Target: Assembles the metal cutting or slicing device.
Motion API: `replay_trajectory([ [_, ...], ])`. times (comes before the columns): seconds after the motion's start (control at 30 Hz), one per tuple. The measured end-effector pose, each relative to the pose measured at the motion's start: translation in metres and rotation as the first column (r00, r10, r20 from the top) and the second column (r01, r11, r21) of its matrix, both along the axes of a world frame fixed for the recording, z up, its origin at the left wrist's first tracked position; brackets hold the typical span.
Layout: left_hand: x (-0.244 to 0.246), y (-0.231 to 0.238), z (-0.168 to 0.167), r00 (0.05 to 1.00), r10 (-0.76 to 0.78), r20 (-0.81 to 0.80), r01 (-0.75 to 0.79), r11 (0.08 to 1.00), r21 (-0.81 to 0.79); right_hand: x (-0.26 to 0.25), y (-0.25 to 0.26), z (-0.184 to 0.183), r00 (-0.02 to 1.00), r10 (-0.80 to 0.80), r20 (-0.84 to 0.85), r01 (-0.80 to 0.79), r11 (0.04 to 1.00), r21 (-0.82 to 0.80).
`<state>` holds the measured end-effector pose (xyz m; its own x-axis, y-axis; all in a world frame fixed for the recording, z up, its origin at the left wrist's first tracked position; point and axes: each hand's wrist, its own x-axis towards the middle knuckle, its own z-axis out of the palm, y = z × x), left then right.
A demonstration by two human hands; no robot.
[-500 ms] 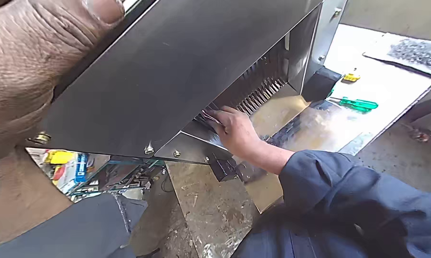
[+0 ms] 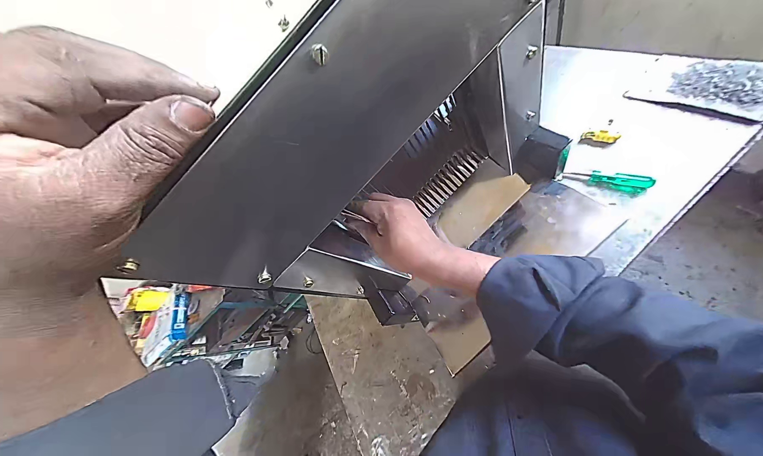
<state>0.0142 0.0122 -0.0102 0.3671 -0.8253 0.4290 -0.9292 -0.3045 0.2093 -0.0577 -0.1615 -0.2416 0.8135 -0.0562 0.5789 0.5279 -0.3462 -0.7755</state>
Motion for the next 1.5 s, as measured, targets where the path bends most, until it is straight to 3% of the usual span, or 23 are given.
replay_trajectory([
  [0.1, 0.013, 0.014, -0.002, 0.999, -0.037, -0.006, 0.037, 0.998, -0.046, -0.008, -0.037, -0.001, 0.96, 0.112, -0.258, -0.164, 0.968, -0.19],
  [0.2, 0.012, 0.025, -0.004, 1.0, 0.028, -0.005, -0.028, 0.997, -0.071, -0.011, -0.072, -0.002, 0.953, 0.013, -0.303, -0.089, 0.967, -0.238],
  [0.3, 0.001, 0.032, -0.004, 0.98, 0.132, 0.147, -0.116, 0.987, -0.109, -0.005, -0.101, 0.001, 0.953, -0.064, -0.296, -0.025, 0.957, -0.289],
  [0.37, -0.026, 0.028, -0.01, 0.9, 0.273, 0.339, -0.216, 0.956, -0.196, -0.005, -0.114, 0.0, 0.96, -0.048, -0.277, -0.061, 0.927, -0.37],
  [0.43, -0.076, -0.001, -0.034, 0.727, 0.514, 0.455, -0.343, 0.846, -0.407, -0.005, -0.126, -0.007, 0.975, -0.002, -0.224, -0.101, 0.889, -0.448],
  [0.47, -0.099, -0.008, -0.049, 0.677, 0.538, 0.503, -0.369, 0.838, -0.401, -0.003, -0.131, -0.011, 0.977, 0.026, -0.211, -0.126, 0.868, -0.479],
  [0.5, -0.121, -0.015, -0.067, 0.684, 0.491, 0.539, -0.374, 0.871, -0.319, -0.003, -0.135, -0.014, 0.969, 0.06, -0.241, -0.176, 0.849, -0.498],
  [0.57, -0.158, -0.039, -0.12, 0.767, 0.49, 0.413, -0.446, 0.871, -0.206, -0.001, -0.137, -0.02, 0.939, 0.149, -0.311, -0.292, 0.824, -0.486],
  [0.6, -0.167, -0.061, -0.151, 0.79, 0.547, 0.276, -0.517, 0.837, -0.179, 0.0, -0.136, -0.021, 0.926, 0.193, -0.324, -0.335, 0.815, -0.473],
  [0.67, -0.171, -0.095, -0.213, 0.754, 0.632, -0.179, -0.657, 0.726, -0.205, 0.0, -0.129, -0.02, 0.92, 0.273, -0.28, -0.379, 0.797, -0.47],
  [0.7, -0.169, -0.108, -0.235, 0.639, 0.588, -0.496, -0.747, 0.627, -0.221, -0.001, -0.124, -0.018, 0.92, 0.307, -0.242, -0.388, 0.79, -0.474],
  [0.73, -0.165, -0.119, -0.248, 0.464, 0.437, -0.77, -0.838, 0.498, -0.223, -0.001, -0.119, -0.015, 0.92, 0.332, -0.209, -0.393, 0.784, -0.481],
  [0.77, -0.16, -0.127, -0.255, 0.32, 0.237, -0.917, -0.903, 0.369, -0.22, -0.002, -0.114, -0.013, 0.917, 0.356, -0.178, -0.397, 0.777, -0.489],
  [0.8, -0.157, -0.133, -0.257, 0.259, 0.075, -0.963, -0.931, 0.286, -0.228, -0.002, -0.109, -0.013, 0.91, 0.386, -0.149, -0.407, 0.768, -0.495],
  [0.9, -0.148, -0.145, -0.254, 0.285, -0.081, -0.955, -0.93, 0.217, -0.296, -0.001, -0.097, -0.026, 0.885, 0.464, -0.039, -0.416, 0.749, -0.515],
  [1.03, -0.134, -0.156, -0.249, 0.305, 0.042, -0.951, -0.947, 0.122, -0.298, 0.008, -0.094, -0.037, 0.856, 0.5, -0.134, -0.502, 0.737, -0.452],
  [1.1, -0.129, -0.157, -0.254, 0.289, 0.197, -0.937, -0.956, 0.114, -0.271, 0.01, -0.094, -0.042, 0.831, 0.511, -0.221, -0.555, 0.734, -0.391],
  [1.13, -0.129, -0.154, -0.258, 0.257, 0.346, -0.903, -0.966, 0.117, -0.23, 0.01, -0.092, -0.045, 0.817, 0.514, -0.26, -0.576, 0.738, -0.351],
  [1.2, -0.129, -0.145, -0.267, 0.151, 0.694, -0.704, -0.988, 0.121, -0.093, 0.01, -0.089, -0.051, 0.771, 0.529, -0.354, -0.627, 0.728, -0.278],
  [1.27, -0.128, -0.145, -0.266, 0.051, 0.906, -0.421, -0.995, 0.083, 0.057, 0.01, -0.085, -0.059, 0.719, 0.552, -0.422, -0.67, 0.711, -0.213],
  [1.37, -0.123, -0.152, -0.256, -0.036, 0.978, -0.206, -0.982, 0.004, 0.19, 0.007, -0.077, -0.062, 0.681, 0.569, -0.461, -0.695, 0.7, -0.163],
  [1.5, -0.107, -0.149, -0.253, -0.085, 0.982, -0.171, -0.971, -0.043, 0.234, 0.012, -0.073, -0.058, 0.66, 0.541, -0.521, -0.705, 0.686, -0.181],
])
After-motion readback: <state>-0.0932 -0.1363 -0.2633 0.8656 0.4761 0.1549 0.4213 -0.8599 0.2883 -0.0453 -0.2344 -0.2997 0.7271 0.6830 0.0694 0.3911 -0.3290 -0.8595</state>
